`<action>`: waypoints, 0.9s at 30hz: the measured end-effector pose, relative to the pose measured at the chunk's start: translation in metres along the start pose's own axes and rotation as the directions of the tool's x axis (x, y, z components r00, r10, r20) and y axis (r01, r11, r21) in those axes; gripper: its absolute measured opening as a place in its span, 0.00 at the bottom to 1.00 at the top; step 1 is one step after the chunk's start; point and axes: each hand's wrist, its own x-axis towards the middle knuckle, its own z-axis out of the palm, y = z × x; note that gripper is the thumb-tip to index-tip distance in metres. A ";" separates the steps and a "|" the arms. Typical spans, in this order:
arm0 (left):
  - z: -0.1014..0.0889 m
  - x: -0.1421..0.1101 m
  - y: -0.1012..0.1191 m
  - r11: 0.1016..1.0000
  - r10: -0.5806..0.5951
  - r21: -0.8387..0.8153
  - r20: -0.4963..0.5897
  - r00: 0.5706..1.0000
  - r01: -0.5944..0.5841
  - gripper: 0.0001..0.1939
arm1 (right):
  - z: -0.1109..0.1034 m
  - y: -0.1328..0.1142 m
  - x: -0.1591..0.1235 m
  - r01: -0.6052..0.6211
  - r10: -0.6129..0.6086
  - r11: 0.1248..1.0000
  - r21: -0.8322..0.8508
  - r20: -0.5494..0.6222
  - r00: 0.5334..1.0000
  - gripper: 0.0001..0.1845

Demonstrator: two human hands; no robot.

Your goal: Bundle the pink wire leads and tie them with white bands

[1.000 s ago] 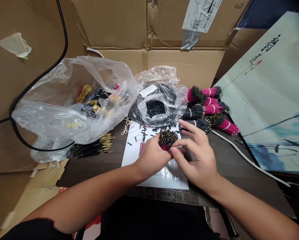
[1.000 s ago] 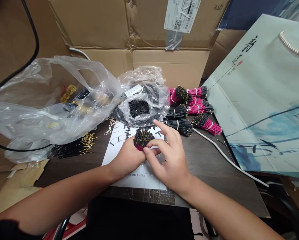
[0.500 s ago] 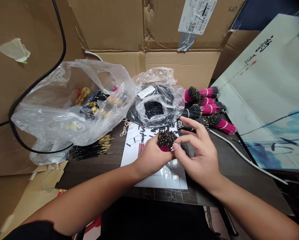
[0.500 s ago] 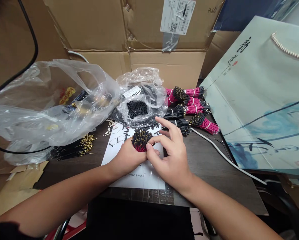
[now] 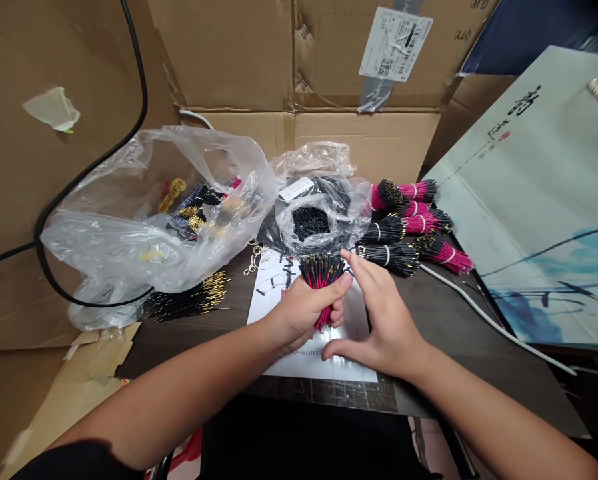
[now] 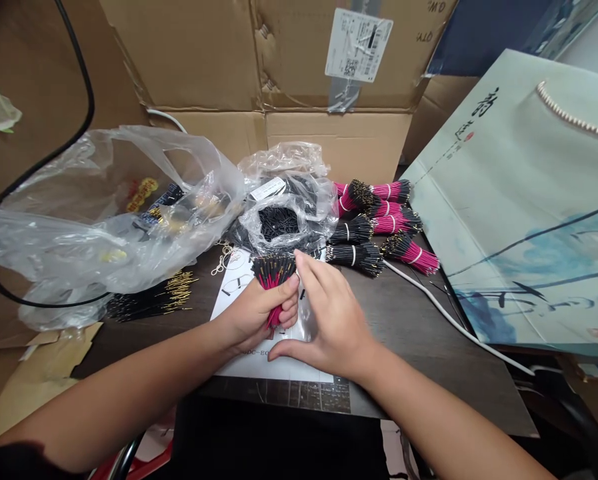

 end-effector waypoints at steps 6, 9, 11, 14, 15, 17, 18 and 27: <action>0.001 0.002 0.002 0.998 -0.044 -0.047 -0.055 0.998 0.042 0.22 | 0.010 -0.002 0.002 0.017 -0.017 1.000 0.010 0.014 1.000 0.62; 0.002 0.002 0.000 0.995 -0.012 -0.103 -0.062 0.998 0.005 0.20 | 0.012 -0.003 0.002 -0.004 0.005 0.999 0.032 -0.010 1.000 0.63; 0.003 0.002 -0.001 0.994 -0.020 -0.110 -0.059 0.998 0.014 0.20 | 0.012 -0.004 0.002 -0.014 0.016 0.999 0.038 -0.046 0.999 0.61; 0.004 0.001 -0.003 0.995 -0.010 -0.100 -0.067 0.998 0.003 0.21 | 0.012 -0.007 0.002 0.002 0.000 0.999 0.043 -0.049 0.999 0.64; 0.004 0.001 -0.004 0.995 -0.001 -0.097 -0.076 0.997 -0.006 0.21 | 0.012 -0.008 0.002 0.012 -0.010 0.999 0.043 -0.039 0.999 0.67; 0.004 0.001 -0.004 0.996 0.006 -0.086 -0.098 0.995 -0.015 0.22 | 0.013 -0.009 0.002 0.025 -0.024 0.999 0.025 -0.025 0.999 0.69; 0.004 0.001 -0.005 0.997 -0.001 -0.080 -0.104 0.995 -0.008 0.23 | 0.013 -0.010 0.003 0.025 -0.025 1.000 0.010 -0.025 0.999 0.67; 0.001 0.002 0.002 0.981 -0.086 -0.178 -0.064 0.994 0.074 0.22 | 0.011 0.004 0.008 0.092 -0.095 0.995 0.047 0.059 0.994 0.58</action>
